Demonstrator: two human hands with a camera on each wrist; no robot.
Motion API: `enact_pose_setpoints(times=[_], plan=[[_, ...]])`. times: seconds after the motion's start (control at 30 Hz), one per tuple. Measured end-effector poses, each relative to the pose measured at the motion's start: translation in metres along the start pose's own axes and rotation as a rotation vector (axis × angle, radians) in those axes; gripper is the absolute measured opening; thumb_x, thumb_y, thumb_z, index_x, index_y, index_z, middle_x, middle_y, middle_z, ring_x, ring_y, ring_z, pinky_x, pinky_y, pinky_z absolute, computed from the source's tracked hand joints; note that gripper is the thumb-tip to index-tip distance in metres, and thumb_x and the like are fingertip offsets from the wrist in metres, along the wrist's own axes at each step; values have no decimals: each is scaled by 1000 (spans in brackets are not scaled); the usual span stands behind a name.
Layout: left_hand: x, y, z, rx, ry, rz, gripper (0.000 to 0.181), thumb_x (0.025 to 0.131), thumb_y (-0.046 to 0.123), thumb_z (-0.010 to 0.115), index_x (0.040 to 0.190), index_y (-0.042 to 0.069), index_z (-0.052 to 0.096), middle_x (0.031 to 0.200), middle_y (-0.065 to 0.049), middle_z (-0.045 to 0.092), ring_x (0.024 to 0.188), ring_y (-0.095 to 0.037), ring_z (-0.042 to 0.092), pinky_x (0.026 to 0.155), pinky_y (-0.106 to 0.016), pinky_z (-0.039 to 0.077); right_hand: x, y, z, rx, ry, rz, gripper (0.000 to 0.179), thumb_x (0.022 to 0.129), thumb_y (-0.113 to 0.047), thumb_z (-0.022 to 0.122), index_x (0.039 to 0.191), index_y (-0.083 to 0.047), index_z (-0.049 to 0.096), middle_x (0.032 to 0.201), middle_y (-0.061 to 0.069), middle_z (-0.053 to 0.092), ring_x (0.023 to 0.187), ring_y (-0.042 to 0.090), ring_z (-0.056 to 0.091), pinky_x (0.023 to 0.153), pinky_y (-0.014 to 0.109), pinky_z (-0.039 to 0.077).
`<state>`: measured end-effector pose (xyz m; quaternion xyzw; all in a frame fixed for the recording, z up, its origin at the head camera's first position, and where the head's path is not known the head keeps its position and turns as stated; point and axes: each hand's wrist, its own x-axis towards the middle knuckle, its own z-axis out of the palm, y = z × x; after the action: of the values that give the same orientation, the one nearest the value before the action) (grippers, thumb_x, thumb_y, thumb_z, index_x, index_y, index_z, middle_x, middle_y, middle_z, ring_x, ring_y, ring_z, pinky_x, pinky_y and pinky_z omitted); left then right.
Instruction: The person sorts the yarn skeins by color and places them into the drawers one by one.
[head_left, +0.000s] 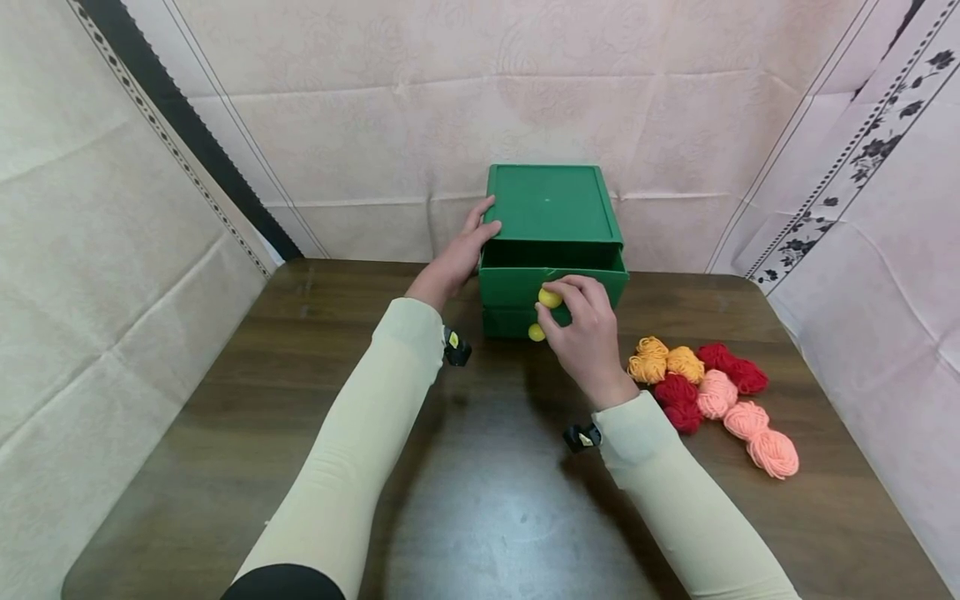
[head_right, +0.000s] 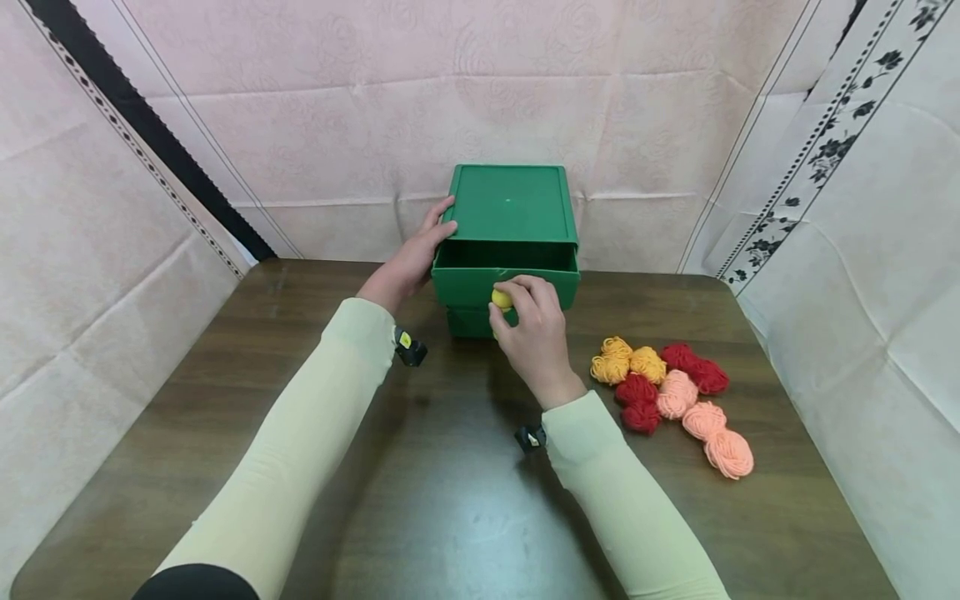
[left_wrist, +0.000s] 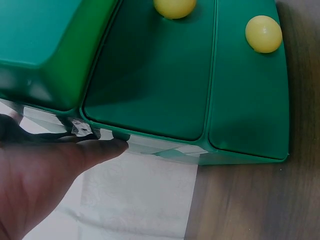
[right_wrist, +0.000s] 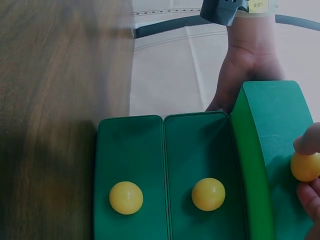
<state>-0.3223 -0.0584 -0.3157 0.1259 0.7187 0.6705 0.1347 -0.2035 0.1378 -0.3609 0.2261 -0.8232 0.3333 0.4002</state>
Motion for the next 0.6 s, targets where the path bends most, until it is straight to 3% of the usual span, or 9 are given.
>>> enact_pose_setpoints(times=[0.4, 0.6], plan=[[1, -1, 0, 26, 3, 9, 54, 103, 44, 40, 150, 49, 14, 163, 9, 2, 150, -17, 10, 115, -50, 26, -4, -3, -2, -9, 4, -6, 26, 81, -12, 78, 104, -2, 70, 107, 15, 62, 104, 28, 56, 90, 42, 50], [0, -1, 0, 31, 3, 14, 55, 103, 44, 39, 150, 48, 13, 164, 8, 3, 149, -17, 12, 114, -51, 28, -6, -4, -3, -10, -3, -11, 25, 82, -11, 77, 106, -3, 70, 108, 14, 62, 106, 28, 56, 90, 42, 50]])
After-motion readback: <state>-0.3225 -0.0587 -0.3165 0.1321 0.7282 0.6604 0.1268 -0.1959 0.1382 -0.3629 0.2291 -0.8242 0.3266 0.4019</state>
